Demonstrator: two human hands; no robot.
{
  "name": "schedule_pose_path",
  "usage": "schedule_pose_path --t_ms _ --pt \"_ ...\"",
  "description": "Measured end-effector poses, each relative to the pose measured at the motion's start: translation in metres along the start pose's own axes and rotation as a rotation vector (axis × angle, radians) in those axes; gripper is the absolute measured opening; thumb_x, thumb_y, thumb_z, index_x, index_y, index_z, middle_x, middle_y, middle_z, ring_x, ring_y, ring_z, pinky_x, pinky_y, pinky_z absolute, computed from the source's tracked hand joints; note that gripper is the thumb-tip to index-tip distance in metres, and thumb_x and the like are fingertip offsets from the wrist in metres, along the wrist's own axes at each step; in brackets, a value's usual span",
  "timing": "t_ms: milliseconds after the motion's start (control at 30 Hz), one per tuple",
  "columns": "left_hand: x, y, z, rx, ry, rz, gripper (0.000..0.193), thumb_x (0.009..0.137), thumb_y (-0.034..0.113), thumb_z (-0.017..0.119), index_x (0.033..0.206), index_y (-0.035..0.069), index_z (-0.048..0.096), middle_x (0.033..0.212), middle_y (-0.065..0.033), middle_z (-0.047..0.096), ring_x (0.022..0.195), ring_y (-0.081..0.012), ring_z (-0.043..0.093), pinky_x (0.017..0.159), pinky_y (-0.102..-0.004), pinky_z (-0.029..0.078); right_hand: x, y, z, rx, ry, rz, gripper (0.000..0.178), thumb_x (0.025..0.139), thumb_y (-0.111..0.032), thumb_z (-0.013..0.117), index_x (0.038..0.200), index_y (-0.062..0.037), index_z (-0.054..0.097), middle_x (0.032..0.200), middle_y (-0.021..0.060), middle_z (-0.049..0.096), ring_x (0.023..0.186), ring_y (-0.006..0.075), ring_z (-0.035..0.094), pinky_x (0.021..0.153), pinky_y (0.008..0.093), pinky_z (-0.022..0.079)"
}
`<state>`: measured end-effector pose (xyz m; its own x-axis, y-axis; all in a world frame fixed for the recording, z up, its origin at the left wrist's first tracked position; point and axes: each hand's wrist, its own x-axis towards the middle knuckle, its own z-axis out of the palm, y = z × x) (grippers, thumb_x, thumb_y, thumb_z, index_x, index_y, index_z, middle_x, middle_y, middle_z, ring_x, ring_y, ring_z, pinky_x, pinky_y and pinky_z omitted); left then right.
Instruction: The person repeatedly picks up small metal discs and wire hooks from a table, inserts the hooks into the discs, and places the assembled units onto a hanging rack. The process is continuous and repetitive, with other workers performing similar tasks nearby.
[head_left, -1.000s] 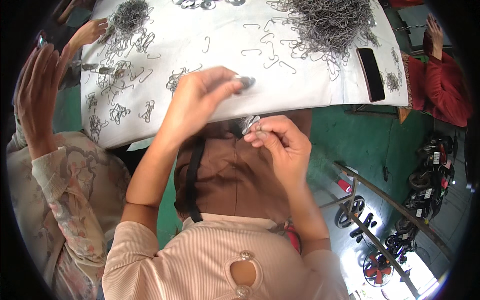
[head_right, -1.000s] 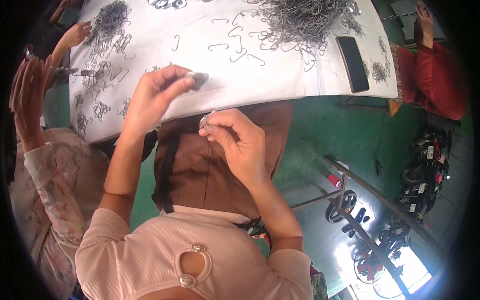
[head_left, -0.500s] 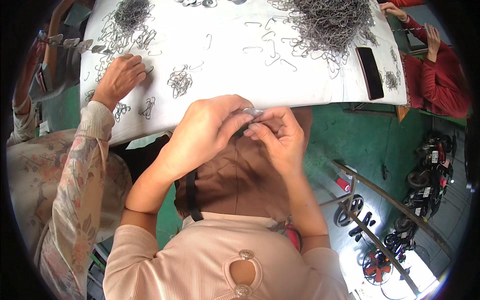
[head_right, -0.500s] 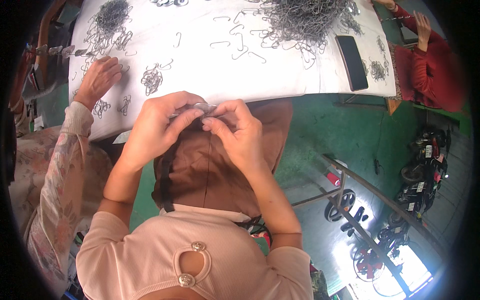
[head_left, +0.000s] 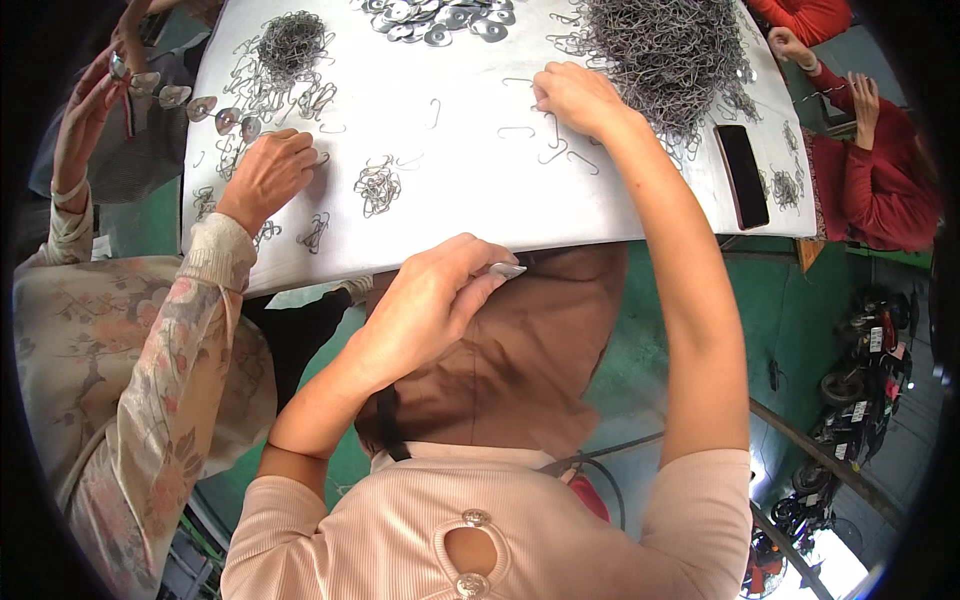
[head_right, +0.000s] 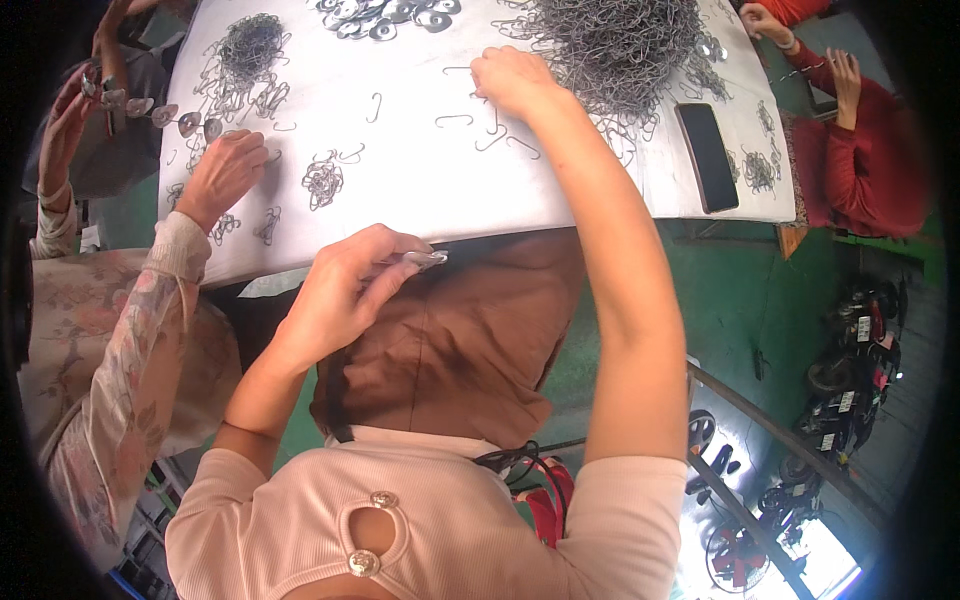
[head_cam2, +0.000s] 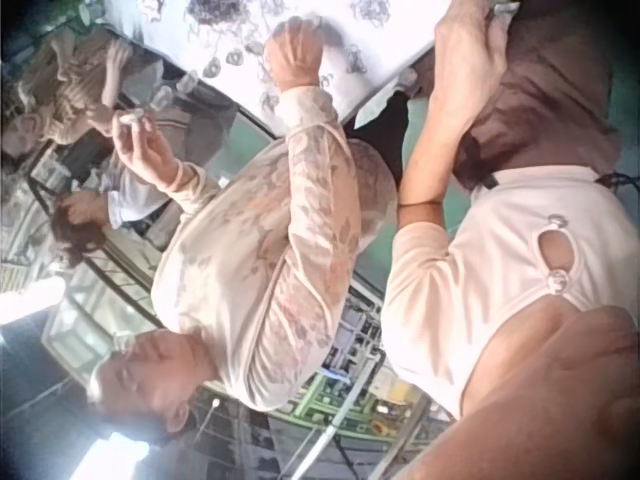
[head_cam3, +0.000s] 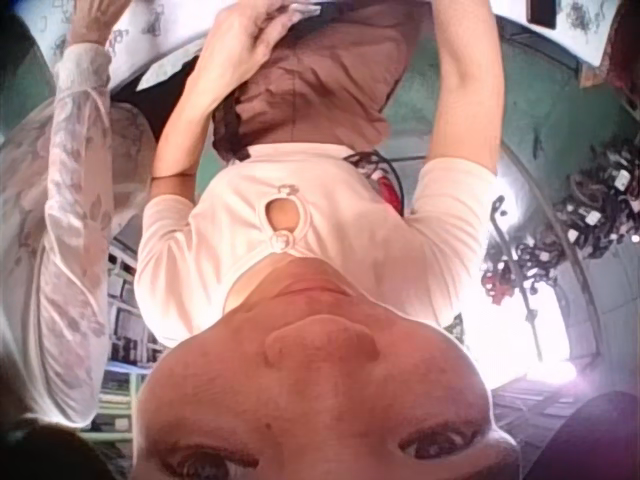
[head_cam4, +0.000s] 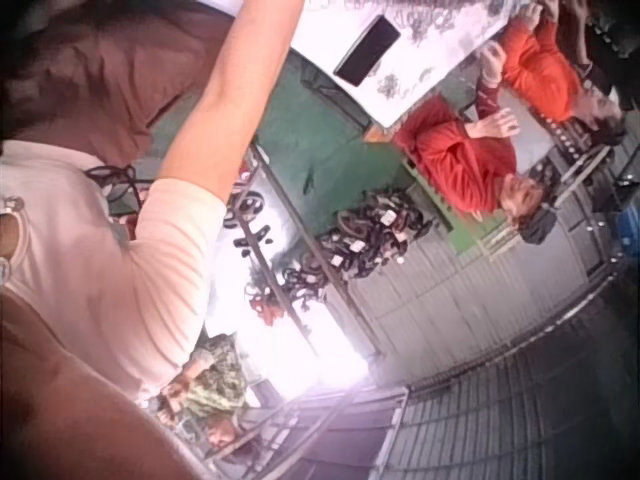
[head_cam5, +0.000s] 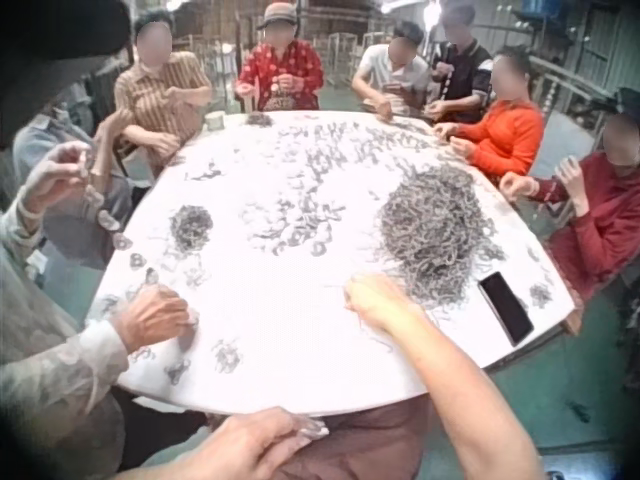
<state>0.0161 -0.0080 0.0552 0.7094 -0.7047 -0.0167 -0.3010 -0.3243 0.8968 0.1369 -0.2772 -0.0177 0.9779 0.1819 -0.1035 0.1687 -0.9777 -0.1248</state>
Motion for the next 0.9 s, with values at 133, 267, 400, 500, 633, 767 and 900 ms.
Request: schedule_pose_path --t_ms 133,267,400,500,633,767,900 --pt "-0.003 -0.01 0.005 -0.035 -0.011 -0.041 0.019 0.086 -0.004 0.059 0.104 0.0 0.063 0.092 -0.0117 0.066 0.081 -0.0197 0.065 0.072 -0.0298 0.052 -0.011 -0.013 0.01 0.042 0.096 0.029 0.012 0.085 -0.012 0.057 0.091 -0.0019 0.059 0.095 0.0148 0.063 0.094 0.0318 0.059 0.08 0.0423 0.048" --pt "0.0 -0.008 0.006 -0.065 0.001 -0.07 0.021 0.085 -0.004 0.059 0.105 0.001 0.064 0.091 -0.0094 0.066 0.08 -0.0175 0.064 0.071 -0.0277 0.051 -0.06 -0.03 -0.003 0.835 0.126 0.2 0.015 0.085 -0.008 0.06 0.093 0.0042 0.06 0.084 0.0141 0.066 0.075 0.0242 0.064 0.067 0.0345 0.053" --pt "-0.001 -0.014 0.01 -0.098 0.103 -0.05 0.021 0.085 -0.002 0.061 0.105 0.001 0.065 0.088 -0.0085 0.065 0.076 -0.0137 0.063 0.068 -0.0263 0.05 -0.12 -0.08 -0.011 1.52 0.29 0.385 0.014 0.085 -0.005 0.064 0.095 0.0045 0.061 0.08 0.0091 0.064 0.069 0.0141 0.062 0.058 0.0246 0.052" --pt "0.003 -0.01 0.006 -0.091 0.089 -0.106 0.021 0.084 -0.001 0.061 0.105 -0.001 0.063 0.091 -0.0162 0.065 0.082 -0.0267 0.067 0.073 -0.0326 0.053 -0.153 -0.108 -0.02 1.685 0.336 0.492 0.015 0.085 -0.005 0.065 0.097 0.0048 0.061 0.08 0.0082 0.064 0.069 0.0124 0.062 0.056 0.0227 0.051" --pt "0.006 -0.013 0.008 -0.078 0.112 -0.083 0.023 0.083 -0.002 0.062 0.105 0.0 0.064 0.089 -0.0162 0.066 0.082 -0.0262 0.067 0.072 -0.0322 0.053 -0.174 -0.133 -0.025 1.779 0.376 0.515 0.015 0.086 -0.006 0.065 0.098 0.0036 0.062 0.079 0.0079 0.065 0.067 0.0115 0.062 0.054 0.0207 0.048" --pt "0.006 -0.011 0.009 -0.141 0.14 -0.071 0.022 0.082 -0.001 0.063 0.103 0.0 0.064 0.088 -0.0155 0.066 0.08 -0.0256 0.067 0.07 -0.0318 0.053 -0.178 -0.143 -0.017 1.747 0.444 0.505 0.011 0.086 -0.007 0.066 0.092 0.001 0.064 0.093 0.0048 0.061 0.081 0.0085 0.057 0.064 0.02 0.045" --pt "0.007 -0.011 0.009 -0.094 0.163 -0.018 0.021 0.081 -0.001 0.065 0.101 0.0 0.065 0.085 -0.0133 0.065 0.074 -0.0247 0.065 0.065 -0.0315 0.051 -0.172 -0.152 -0.007 1.688 0.503 0.533 0.01 0.085 -0.009 0.067 0.089 -0.0005 0.064 0.104 0.0028 0.054 0.09 0.0077 0.052 0.073 0.0215 0.042"
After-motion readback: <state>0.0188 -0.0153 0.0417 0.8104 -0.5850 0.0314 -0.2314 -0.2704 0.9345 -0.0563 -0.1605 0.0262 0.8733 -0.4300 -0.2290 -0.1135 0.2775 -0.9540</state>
